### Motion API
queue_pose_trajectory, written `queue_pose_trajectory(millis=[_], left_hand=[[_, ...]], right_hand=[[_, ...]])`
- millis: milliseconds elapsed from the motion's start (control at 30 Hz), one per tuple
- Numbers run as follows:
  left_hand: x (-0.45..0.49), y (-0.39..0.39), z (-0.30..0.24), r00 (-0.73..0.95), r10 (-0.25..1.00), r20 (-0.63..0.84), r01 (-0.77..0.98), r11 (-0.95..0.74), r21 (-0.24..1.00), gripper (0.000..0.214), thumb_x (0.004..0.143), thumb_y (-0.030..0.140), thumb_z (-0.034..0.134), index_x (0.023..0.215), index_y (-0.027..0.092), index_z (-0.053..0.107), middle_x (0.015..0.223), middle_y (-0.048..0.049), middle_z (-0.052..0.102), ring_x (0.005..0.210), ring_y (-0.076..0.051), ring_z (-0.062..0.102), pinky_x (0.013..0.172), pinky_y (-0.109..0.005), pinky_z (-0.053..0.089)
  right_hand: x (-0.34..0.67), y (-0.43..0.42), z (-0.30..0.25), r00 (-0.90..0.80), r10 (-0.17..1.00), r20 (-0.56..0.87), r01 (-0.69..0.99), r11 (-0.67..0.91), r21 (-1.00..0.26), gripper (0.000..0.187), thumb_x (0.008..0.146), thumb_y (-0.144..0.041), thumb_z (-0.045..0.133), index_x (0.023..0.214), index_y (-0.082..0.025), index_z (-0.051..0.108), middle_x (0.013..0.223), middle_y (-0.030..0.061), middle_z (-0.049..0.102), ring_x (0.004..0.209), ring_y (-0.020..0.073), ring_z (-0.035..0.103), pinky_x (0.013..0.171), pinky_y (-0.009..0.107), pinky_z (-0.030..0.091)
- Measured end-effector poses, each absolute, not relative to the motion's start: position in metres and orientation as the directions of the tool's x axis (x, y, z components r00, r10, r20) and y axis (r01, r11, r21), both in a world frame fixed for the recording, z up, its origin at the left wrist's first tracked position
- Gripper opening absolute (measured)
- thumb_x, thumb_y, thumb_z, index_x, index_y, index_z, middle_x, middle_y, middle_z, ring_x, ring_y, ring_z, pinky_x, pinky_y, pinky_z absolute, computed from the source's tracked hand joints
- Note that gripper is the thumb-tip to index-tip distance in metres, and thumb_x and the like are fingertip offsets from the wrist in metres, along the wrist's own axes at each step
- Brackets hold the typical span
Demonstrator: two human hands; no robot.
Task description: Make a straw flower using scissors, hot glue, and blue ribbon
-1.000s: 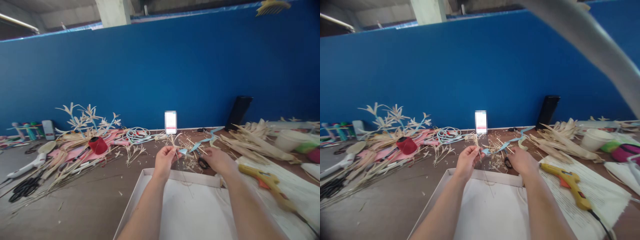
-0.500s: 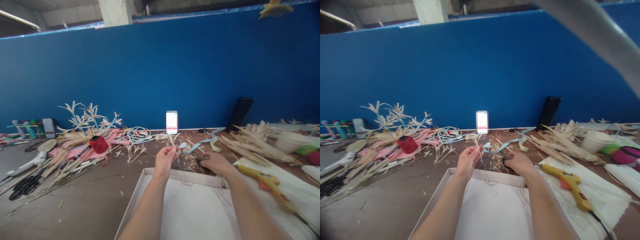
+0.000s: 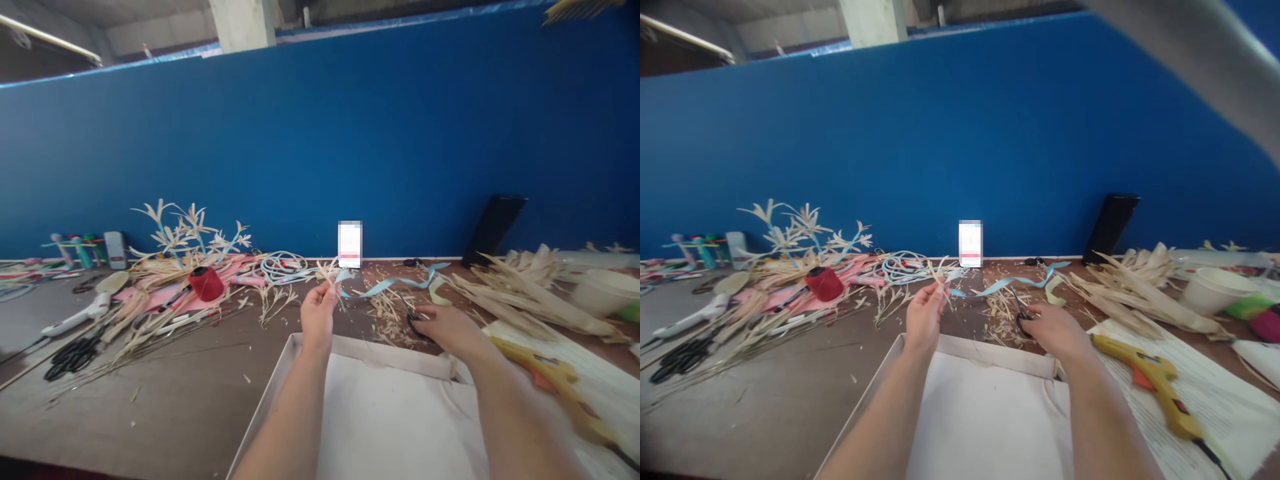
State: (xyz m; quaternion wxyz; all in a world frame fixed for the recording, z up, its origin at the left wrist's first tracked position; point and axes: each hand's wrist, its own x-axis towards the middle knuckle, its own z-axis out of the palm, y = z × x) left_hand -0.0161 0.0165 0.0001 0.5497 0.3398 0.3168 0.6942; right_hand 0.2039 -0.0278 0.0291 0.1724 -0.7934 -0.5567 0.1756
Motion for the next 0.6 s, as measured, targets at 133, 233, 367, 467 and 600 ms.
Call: queue_pose_trajectory(millis=[133,233,367,467,600], left_hand=[[-0.021,0.019,0.002,-0.235,0.964,0.124,-0.526,-0.233,0.818,0.03,0.067,0.032,0.068,0.088,0.012,0.062,0.095,-0.0084,0.066,0.084,-0.012,0.061,0.079,-0.025,0.044],[-0.021,0.02,0.004,-0.243,0.963,0.115,-0.529,-0.231,0.817,0.029,0.068,0.031,0.068,0.089,0.012,0.062,0.097,-0.0084,0.065,0.083,-0.011,0.061,0.078,-0.024,0.045],[-0.017,0.018,0.005,-0.184,0.979,0.09,-0.567,-0.18,0.803,0.024,0.067,0.03,0.069,0.082,0.012,0.061,0.1,-0.0094,0.066,0.085,-0.014,0.062,0.078,-0.025,0.047],[-0.015,0.017,0.005,-0.14,0.988,0.064,-0.581,-0.135,0.802,0.023,0.066,0.029,0.069,0.08,0.012,0.061,0.098,-0.0092,0.066,0.086,-0.015,0.063,0.079,-0.026,0.048],[-0.016,0.016,0.006,-0.138,0.99,0.031,-0.604,-0.109,0.789,0.023,0.063,0.027,0.071,0.078,0.013,0.061,0.097,-0.0086,0.067,0.087,-0.016,0.063,0.081,-0.028,0.048]], right_hand=[[0.208,-0.032,0.031,0.252,0.962,-0.107,0.864,-0.273,-0.424,0.025,0.065,-0.042,0.057,0.08,-0.028,0.073,0.077,0.005,0.069,0.07,0.0234,0.061,0.057,0.03,0.038],[0.209,-0.034,0.031,0.254,0.963,-0.094,0.858,-0.269,-0.437,0.023,0.065,-0.041,0.058,0.077,-0.028,0.073,0.076,0.0059,0.069,0.069,0.0241,0.061,0.056,0.031,0.039],[0.197,-0.034,0.03,0.301,0.953,-0.039,0.712,-0.252,-0.655,0.044,0.065,-0.044,0.061,0.105,-0.027,0.066,0.082,0.0046,0.069,0.07,0.0216,0.062,0.059,0.03,0.043],[0.184,-0.031,0.023,0.161,0.987,0.001,0.492,-0.079,-0.867,0.057,0.063,-0.039,0.067,0.117,-0.024,0.058,0.091,0.0042,0.068,0.076,0.0197,0.063,0.064,0.028,0.046],[0.175,-0.03,0.017,0.042,0.999,-0.022,0.365,-0.036,-0.93,0.055,0.062,-0.036,0.07,0.114,-0.021,0.059,0.094,0.0066,0.066,0.08,0.0202,0.061,0.064,0.027,0.047]])
